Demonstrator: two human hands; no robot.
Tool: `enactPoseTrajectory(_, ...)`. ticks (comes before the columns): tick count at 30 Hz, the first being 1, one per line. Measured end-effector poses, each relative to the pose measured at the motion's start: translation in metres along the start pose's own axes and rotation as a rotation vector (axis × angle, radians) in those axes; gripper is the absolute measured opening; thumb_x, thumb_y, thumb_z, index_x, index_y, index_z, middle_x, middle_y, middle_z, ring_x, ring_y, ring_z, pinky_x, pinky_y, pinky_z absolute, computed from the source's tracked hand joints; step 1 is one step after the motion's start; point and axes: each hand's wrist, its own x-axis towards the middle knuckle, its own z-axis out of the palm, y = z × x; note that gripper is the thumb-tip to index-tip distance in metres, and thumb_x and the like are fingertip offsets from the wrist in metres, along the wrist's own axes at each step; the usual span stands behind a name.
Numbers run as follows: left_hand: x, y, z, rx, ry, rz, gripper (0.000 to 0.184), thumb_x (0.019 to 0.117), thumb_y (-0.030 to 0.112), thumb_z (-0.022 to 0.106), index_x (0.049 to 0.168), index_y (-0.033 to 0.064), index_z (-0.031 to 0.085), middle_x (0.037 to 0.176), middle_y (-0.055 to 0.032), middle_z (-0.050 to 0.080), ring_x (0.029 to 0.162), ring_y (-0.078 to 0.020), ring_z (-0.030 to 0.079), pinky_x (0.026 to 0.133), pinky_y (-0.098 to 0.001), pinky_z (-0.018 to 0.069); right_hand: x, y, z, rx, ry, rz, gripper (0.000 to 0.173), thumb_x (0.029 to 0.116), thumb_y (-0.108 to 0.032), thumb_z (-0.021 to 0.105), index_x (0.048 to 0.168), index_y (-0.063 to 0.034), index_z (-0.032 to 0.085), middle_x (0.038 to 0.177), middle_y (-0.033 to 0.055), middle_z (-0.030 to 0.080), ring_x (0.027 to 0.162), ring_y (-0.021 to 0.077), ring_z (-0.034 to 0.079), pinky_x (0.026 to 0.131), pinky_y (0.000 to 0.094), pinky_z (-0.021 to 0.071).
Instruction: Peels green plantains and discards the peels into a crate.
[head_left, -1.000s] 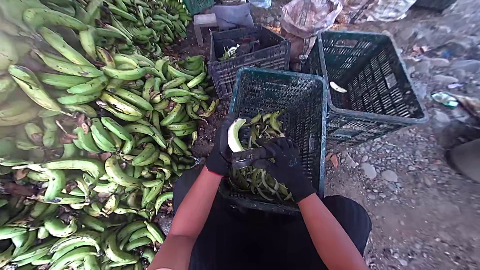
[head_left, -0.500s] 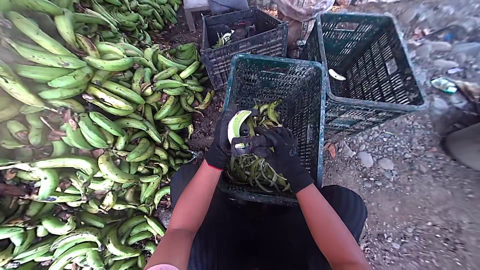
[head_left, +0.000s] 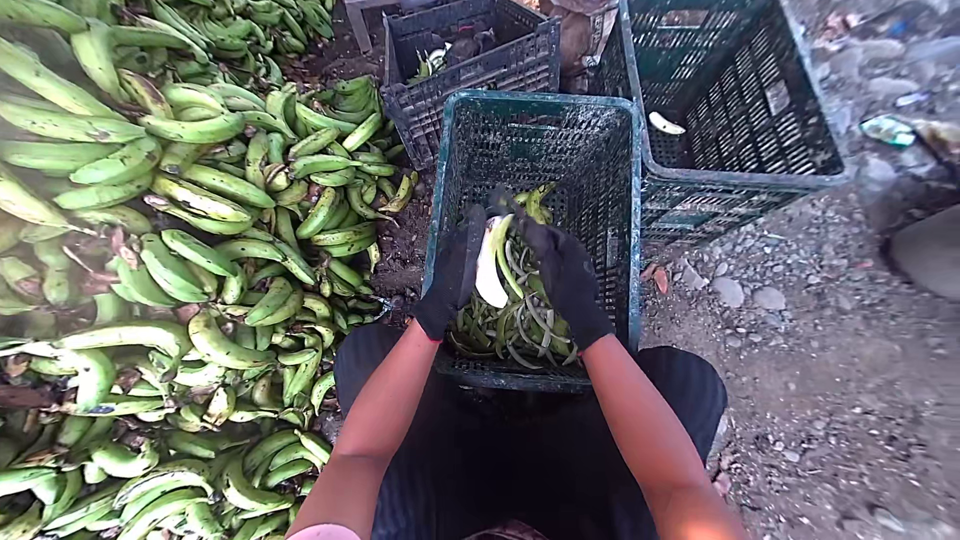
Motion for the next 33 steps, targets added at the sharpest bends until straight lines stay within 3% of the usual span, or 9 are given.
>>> enactPoseTrajectory(4, 0.003, 0.006, -0.005, -0.075, -0.118, 0.028, 0.048, 0.1097, 0.030, 0.023, 0.134, 0.0060, 0.058, 0.086, -0.0006, 0.069, 0.069, -0.0074, 0.065, 0.065, -0.0278, 0.0592, 0.009, 0.006, -0.026, 0.259, 0.028, 0.090, 0.052, 0.1097, -0.043, 0.036, 0.131, -0.0033, 0.061, 0.112, 0.0154, 0.068, 0.101, 0.0225, 0.066, 0.092, 0.0486, 0.0535)
enactPoseTrajectory(7, 0.004, 0.007, -0.025, 0.374, -0.313, -0.107, 0.047, 0.1098, 0.033, 0.036, 0.147, 0.0087, 0.052, 0.134, -0.0103, 0.063, 0.117, -0.0134, 0.062, 0.103, -0.0373, 0.0502, 0.004, 0.005, -0.057, 0.312, 0.134, 0.037, 0.051, 0.1090, -0.041, 0.036, 0.134, -0.0026, 0.060, 0.116, 0.0106, 0.067, 0.102, 0.0115, 0.065, 0.094, 0.0371, 0.0535)
enactPoseTrajectory(11, 0.003, -0.022, -0.018, 0.864, -0.875, -0.350, 0.047, 0.1060, 0.045, 0.049, 0.125, 0.0063, 0.067, 0.108, -0.0213, 0.069, 0.104, -0.0379, 0.066, 0.093, -0.0656, 0.0475, 0.003, 0.024, -0.104, 0.397, 0.320, 0.033, 0.058, 0.1086, -0.046, 0.026, 0.135, -0.0030, 0.056, 0.116, 0.0079, 0.069, 0.090, 0.0130, 0.068, 0.077, 0.0350, 0.0574)
enactPoseTrajectory(14, 0.010, -0.037, 0.011, 0.889, -1.218, -0.447, 0.047, 0.1059, 0.047, 0.049, 0.130, 0.0115, 0.066, 0.115, -0.0160, 0.069, 0.109, -0.0322, 0.065, 0.097, -0.0598, 0.0477, -0.008, 0.031, -0.136, 0.505, 0.433, 0.038, 0.061, 0.1109, -0.048, 0.020, 0.139, -0.0059, 0.053, 0.114, 0.0055, 0.069, 0.084, 0.0137, 0.069, 0.074, 0.0356, 0.0599)
enactPoseTrajectory(18, 0.064, 0.021, 0.063, 0.575, -0.796, -0.038, 0.051, 0.1065, 0.043, 0.049, 0.148, 0.0129, 0.052, 0.121, -0.0141, 0.069, 0.107, -0.0234, 0.068, 0.097, -0.0504, 0.0524, -0.016, 0.041, -0.156, 0.628, 0.437, 0.096, 0.074, 0.1050, -0.063, 0.010, 0.135, -0.0150, 0.057, 0.095, 0.0007, 0.071, 0.081, 0.0159, 0.070, 0.068, 0.0403, 0.0608)
enactPoseTrajectory(23, 0.110, 0.074, 0.125, 0.019, -0.343, 0.290, 0.051, 0.1099, 0.030, 0.037, 0.151, 0.0004, 0.041, 0.131, -0.0142, 0.063, 0.112, -0.0159, 0.066, 0.096, -0.0345, 0.0570, -0.042, 0.049, -0.169, 0.824, 0.304, -0.050, 0.076, 0.0953, -0.081, 0.021, 0.142, -0.0281, 0.048, 0.100, -0.0036, 0.072, 0.075, 0.0123, 0.069, 0.059, 0.0311, 0.0590)
enactPoseTrajectory(27, 0.089, -0.003, 0.140, 0.691, -0.386, -0.038, 0.056, 0.1077, 0.049, 0.039, 0.138, 0.0052, 0.057, 0.113, -0.0222, 0.069, 0.101, -0.0362, 0.069, 0.089, -0.0589, 0.0544, -0.041, 0.053, -0.175, 0.937, 0.366, -0.112, 0.070, 0.0976, -0.077, 0.030, 0.132, -0.0210, 0.055, 0.094, -0.0029, 0.075, 0.075, 0.0154, 0.073, 0.056, 0.0359, 0.0616)
enactPoseTrajectory(30, 0.078, -0.084, 0.154, 1.035, -0.613, -0.587, 0.069, 0.1039, 0.059, 0.038, 0.134, 0.0014, 0.061, 0.138, -0.0262, 0.058, 0.132, -0.0434, 0.053, 0.107, -0.0662, 0.0405, -0.038, 0.056, -0.171, 1.027, 0.322, -0.168, 0.075, 0.0922, -0.080, 0.041, 0.129, -0.0181, 0.060, 0.088, -0.0015, 0.075, 0.078, 0.0189, 0.075, 0.065, 0.0436, 0.0645)
enactPoseTrajectory(33, 0.061, -0.128, 0.168, 1.033, -0.583, -0.844, 0.062, 0.1009, 0.053, 0.050, 0.130, 0.0004, 0.065, 0.142, -0.0237, 0.057, 0.135, -0.0404, 0.051, 0.109, -0.0640, 0.0397, -0.034, 0.051, -0.165, 1.086, 0.278, -0.174, 0.078, 0.0880, -0.081, 0.048, 0.125, -0.0126, 0.058, 0.086, 0.0016, 0.073, 0.074, 0.0215, 0.073, 0.063, 0.0450, 0.0639)
